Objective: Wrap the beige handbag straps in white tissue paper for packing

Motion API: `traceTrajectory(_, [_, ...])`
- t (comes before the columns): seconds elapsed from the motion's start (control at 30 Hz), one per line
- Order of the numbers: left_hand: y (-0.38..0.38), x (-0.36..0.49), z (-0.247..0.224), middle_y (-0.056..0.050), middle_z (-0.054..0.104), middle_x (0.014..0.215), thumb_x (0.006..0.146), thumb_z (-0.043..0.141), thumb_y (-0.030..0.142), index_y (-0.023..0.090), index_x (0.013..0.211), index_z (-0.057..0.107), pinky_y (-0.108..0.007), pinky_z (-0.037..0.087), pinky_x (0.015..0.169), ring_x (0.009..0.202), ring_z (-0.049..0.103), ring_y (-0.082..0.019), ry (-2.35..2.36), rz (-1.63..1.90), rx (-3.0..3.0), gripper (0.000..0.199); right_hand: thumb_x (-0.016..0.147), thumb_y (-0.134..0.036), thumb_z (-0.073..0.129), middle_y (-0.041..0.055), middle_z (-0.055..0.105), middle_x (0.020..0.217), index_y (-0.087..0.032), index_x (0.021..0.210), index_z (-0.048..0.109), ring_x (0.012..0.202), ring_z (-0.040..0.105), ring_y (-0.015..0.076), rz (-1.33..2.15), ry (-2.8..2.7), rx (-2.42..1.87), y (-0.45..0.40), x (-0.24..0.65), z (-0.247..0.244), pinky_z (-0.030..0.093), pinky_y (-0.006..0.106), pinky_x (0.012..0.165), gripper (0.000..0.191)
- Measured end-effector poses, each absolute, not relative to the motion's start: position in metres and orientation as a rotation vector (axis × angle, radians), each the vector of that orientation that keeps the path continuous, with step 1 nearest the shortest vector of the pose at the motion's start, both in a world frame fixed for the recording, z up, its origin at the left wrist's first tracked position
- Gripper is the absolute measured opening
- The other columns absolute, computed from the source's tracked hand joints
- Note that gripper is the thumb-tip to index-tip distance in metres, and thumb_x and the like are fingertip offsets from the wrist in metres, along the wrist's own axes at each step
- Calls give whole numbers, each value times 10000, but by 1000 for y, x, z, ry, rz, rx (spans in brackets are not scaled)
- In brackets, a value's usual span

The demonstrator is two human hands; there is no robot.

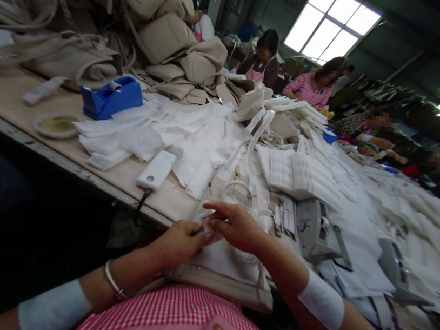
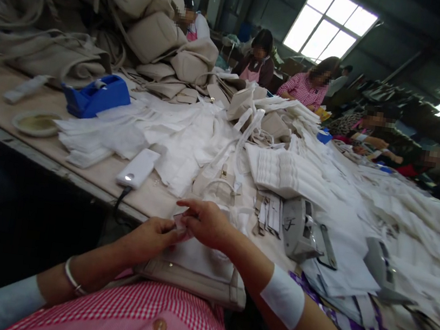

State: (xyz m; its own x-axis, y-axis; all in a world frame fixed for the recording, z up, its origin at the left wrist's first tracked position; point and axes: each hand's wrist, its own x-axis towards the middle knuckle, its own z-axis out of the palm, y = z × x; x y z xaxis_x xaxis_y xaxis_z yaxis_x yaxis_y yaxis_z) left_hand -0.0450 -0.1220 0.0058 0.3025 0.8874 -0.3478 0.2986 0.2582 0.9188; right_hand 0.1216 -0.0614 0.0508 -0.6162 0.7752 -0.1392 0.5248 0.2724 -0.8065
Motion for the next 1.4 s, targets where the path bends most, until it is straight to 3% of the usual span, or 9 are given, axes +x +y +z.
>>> traceTrajectory(0.1, [-123,-44,8,2,578,597,799,549,604,144,674,635,-253,316,528,571,481,-140,1279,582,1297,484,811,-136,577,37,743,933,-190,1100,707,826,669,155,1189,-2440,-1147,-58,122,65,483,258,763,322])
traceTrajectory(0.2, [-123,-44,8,-9,609,613,809,545,579,146,706,661,-256,339,535,584,517,-155,1280,571,1322,460,813,-108,571,25,723,822,-179,930,744,754,641,130,1139,-2595,-1090,-53,117,75,457,227,712,220])
traceTrajectory(0.3, [-123,-45,7,-13,609,605,820,527,576,145,705,658,-259,331,523,569,512,-154,1276,563,1349,465,799,-70,589,47,694,836,-154,846,738,785,612,133,964,-2786,-898,-48,111,83,432,227,717,177])
traceTrajectory(0.43, [-122,-46,8,-14,602,601,833,496,572,147,658,629,-267,322,522,564,517,-154,1284,545,1382,479,805,-77,598,49,685,836,-150,885,726,786,594,139,855,-2987,-745,-39,106,91,415,237,718,168])
traceTrajectory(0.67, [-122,-47,5,-23,621,634,859,452,547,151,699,646,-269,334,544,602,552,-170,1282,509,1443,469,845,-144,584,59,719,864,-157,912,748,750,609,130,891,-3174,-843,-29,98,93,415,224,691,178])
traceTrajectory(1.07, [-121,-46,8,-42,647,636,867,431,544,162,712,667,-278,315,547,634,576,-204,1319,488,1507,474,816,-268,631,110,706,789,-140,829,748,684,649,204,274,-3484,-871,-47,87,85,394,268,556,174])
traceTrajectory(1.23, [-121,-46,0,-46,680,713,851,491,485,156,833,696,-271,330,562,670,591,-204,1286,543,1573,388,788,-180,628,97,671,826,-141,808,710,779,616,222,124,-3386,-791,-59,94,77,418,299,615,93])
traceTrajectory(1.4, [-121,-45,-3,-17,613,648,836,495,450,151,692,646,-260,300,538,620,524,-170,1316,538,1563,365,794,-172,615,97,632,804,-137,786,688,784,544,213,134,-3300,-801,-68,102,70,389,329,658,82])
